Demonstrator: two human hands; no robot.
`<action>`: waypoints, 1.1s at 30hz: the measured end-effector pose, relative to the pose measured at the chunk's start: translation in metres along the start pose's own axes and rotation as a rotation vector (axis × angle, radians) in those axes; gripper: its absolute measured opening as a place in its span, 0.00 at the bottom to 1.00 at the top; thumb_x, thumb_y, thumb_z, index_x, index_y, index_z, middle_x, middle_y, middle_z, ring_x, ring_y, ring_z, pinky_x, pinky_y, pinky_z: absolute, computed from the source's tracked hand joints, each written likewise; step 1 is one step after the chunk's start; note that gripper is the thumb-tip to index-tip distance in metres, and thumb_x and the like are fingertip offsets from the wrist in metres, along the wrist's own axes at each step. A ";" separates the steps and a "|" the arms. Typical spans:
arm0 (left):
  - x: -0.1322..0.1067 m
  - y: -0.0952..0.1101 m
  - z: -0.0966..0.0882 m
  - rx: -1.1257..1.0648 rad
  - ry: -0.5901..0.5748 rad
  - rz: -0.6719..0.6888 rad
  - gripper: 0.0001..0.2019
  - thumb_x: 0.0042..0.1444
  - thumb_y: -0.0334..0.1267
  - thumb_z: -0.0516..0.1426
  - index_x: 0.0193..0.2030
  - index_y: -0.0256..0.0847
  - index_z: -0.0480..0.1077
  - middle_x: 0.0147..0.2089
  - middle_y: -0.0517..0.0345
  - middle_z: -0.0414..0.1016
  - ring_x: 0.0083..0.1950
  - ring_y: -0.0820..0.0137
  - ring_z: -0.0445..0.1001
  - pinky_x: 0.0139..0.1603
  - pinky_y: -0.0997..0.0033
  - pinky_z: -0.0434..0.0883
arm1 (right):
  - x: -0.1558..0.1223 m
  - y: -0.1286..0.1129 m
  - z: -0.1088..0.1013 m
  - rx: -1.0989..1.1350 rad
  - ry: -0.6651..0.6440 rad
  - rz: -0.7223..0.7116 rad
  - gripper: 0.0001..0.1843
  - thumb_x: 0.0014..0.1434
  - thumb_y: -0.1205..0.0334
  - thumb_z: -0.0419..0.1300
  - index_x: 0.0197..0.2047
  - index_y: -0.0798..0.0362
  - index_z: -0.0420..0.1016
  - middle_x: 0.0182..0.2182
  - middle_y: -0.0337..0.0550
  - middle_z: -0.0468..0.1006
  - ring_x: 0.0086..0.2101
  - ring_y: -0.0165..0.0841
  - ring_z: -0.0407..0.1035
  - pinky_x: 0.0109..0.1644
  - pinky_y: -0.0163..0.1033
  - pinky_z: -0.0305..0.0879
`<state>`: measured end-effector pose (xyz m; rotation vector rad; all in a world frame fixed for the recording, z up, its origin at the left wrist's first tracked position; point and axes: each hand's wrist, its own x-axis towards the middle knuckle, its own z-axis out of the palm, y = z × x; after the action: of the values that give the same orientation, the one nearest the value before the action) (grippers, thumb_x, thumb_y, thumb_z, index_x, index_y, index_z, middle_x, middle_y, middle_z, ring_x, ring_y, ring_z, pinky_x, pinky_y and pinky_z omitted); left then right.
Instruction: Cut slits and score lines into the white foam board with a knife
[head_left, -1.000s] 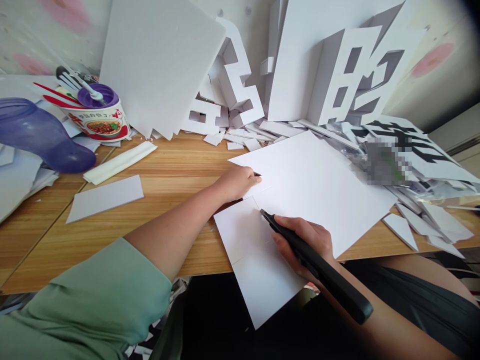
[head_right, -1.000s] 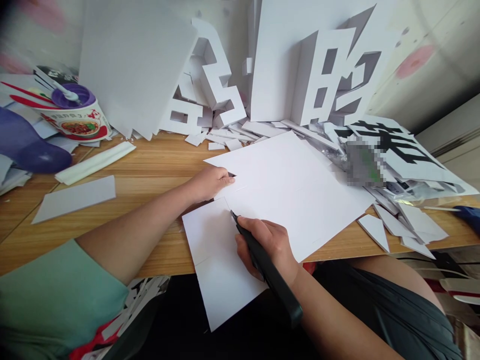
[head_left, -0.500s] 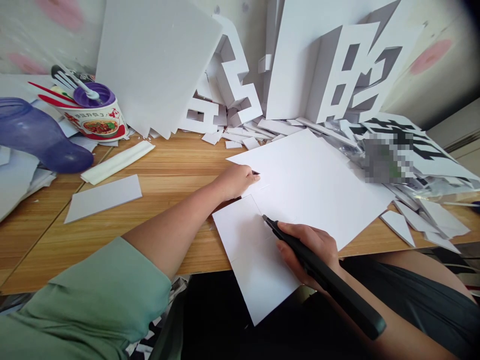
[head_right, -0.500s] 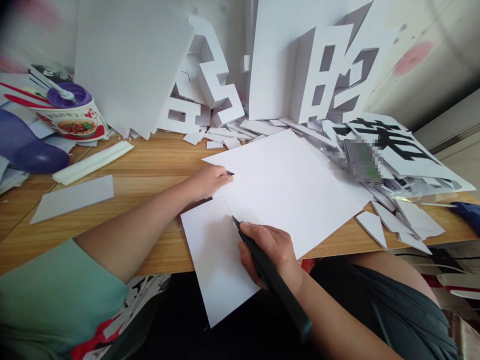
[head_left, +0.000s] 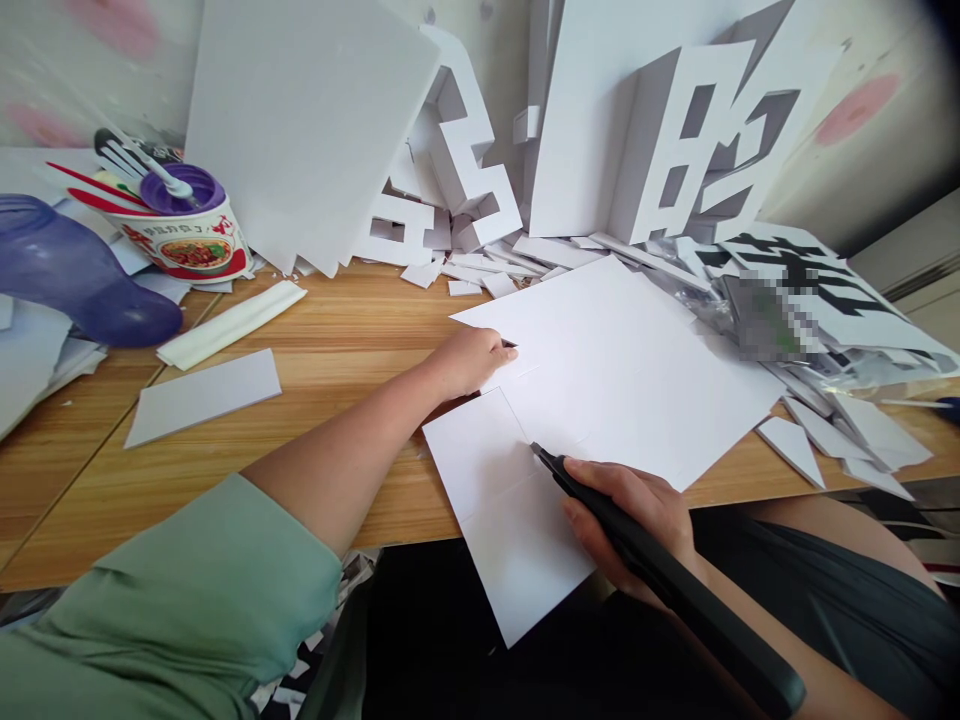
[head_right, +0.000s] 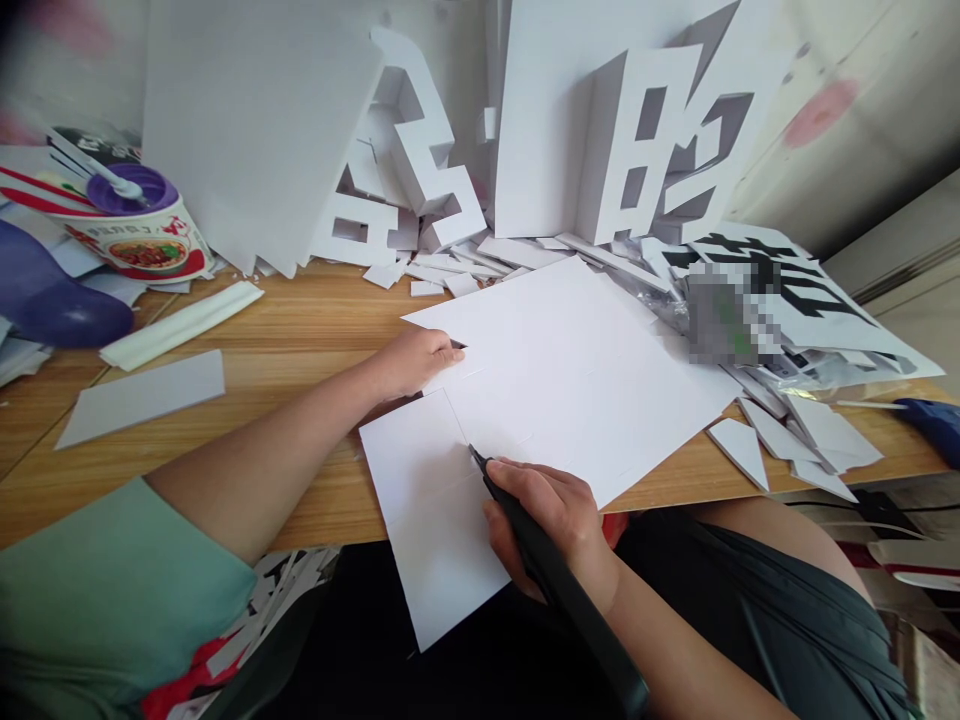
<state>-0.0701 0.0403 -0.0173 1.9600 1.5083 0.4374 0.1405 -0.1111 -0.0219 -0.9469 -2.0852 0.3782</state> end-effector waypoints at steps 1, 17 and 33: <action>0.000 0.000 0.000 -0.002 -0.002 -0.006 0.15 0.58 0.49 0.53 0.25 0.44 0.62 0.23 0.60 0.68 0.25 0.67 0.66 0.26 0.67 0.58 | 0.000 -0.001 -0.001 -0.002 0.000 0.004 0.20 0.57 0.68 0.61 0.52 0.44 0.68 0.31 0.42 0.81 0.27 0.39 0.78 0.27 0.40 0.76; -0.002 0.004 -0.002 -0.031 -0.002 -0.024 0.13 0.59 0.46 0.54 0.26 0.42 0.64 0.24 0.60 0.67 0.27 0.67 0.67 0.27 0.70 0.56 | -0.005 -0.007 -0.008 -0.012 -0.041 0.007 0.18 0.58 0.69 0.59 0.51 0.48 0.67 0.31 0.42 0.80 0.28 0.37 0.77 0.26 0.37 0.72; -0.030 0.009 -0.016 -0.686 -0.273 -0.154 0.20 0.47 0.49 0.64 0.43 0.36 0.74 0.33 0.53 0.77 0.26 0.68 0.72 0.24 0.69 0.66 | -0.007 -0.006 -0.007 -0.085 0.092 -0.144 0.22 0.55 0.72 0.57 0.53 0.50 0.68 0.23 0.39 0.78 0.27 0.39 0.79 0.38 0.41 0.80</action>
<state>-0.0820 0.0148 0.0041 1.2969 1.1234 0.5118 0.1454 -0.1207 -0.0183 -0.8403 -2.0831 0.1694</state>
